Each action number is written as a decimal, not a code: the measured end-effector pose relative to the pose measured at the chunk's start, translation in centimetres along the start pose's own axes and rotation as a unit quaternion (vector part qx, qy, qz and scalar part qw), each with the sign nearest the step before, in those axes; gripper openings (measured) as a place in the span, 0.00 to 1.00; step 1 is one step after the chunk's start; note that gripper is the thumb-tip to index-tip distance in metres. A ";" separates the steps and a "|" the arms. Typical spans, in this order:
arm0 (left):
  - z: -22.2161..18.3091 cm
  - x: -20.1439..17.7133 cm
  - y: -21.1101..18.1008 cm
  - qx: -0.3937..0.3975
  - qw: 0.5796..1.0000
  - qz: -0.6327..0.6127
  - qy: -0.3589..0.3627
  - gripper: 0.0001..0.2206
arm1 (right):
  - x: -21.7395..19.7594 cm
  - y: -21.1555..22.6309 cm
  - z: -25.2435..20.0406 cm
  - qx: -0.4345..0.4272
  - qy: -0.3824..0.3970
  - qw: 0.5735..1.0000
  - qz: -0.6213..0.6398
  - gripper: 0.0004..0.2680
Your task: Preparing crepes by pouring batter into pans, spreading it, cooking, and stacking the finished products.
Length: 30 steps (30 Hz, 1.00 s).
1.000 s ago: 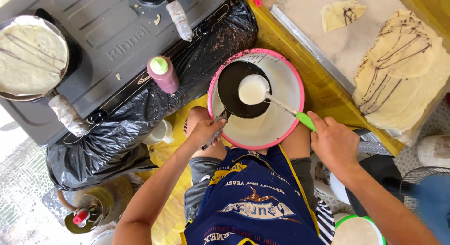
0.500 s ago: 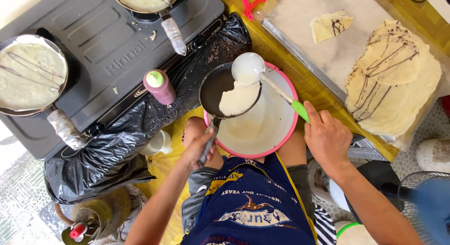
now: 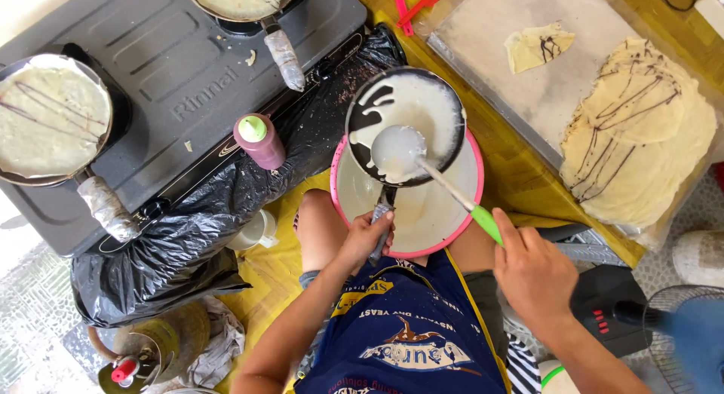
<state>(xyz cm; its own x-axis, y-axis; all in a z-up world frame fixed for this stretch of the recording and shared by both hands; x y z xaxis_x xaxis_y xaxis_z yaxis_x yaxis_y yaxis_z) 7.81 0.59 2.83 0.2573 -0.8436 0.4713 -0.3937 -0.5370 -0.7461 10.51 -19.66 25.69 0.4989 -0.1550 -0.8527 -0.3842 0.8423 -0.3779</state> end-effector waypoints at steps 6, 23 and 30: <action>1.7 -1.7 1.7 -0.115 0.991 0.071 0.018 0.22 | 6.6 -2.3 -0.6 0.136 0.133 0.978 0.081 0.14; -1.5 -3.6 1.9 -0.095 0.975 0.198 0.022 0.18 | 12.3 -5.9 -4.4 0.274 0.205 0.922 0.182 0.16; -0.8 -6.7 -0.4 -0.055 0.818 0.572 -0.039 0.30 | 17.8 -8.7 -7.9 0.309 0.335 0.874 0.166 0.18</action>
<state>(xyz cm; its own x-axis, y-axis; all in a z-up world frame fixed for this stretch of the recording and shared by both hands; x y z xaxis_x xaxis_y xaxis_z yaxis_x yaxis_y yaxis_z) 5.51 6.43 0.33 -0.2808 -0.7939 -0.5394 -0.4923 0.6015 -0.6291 16.63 -33.79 10.94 -0.2071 0.0573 -0.9766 0.1761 0.9842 0.0204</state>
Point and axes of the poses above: each hand's wrist, its own z-axis towards the middle knuckle, its own x-axis out of the palm, y = z × x, the point moved 8 cm from there along z, towards the middle knuckle, and after that the axes turned 4 degrees about x, right-handed, at the moved point
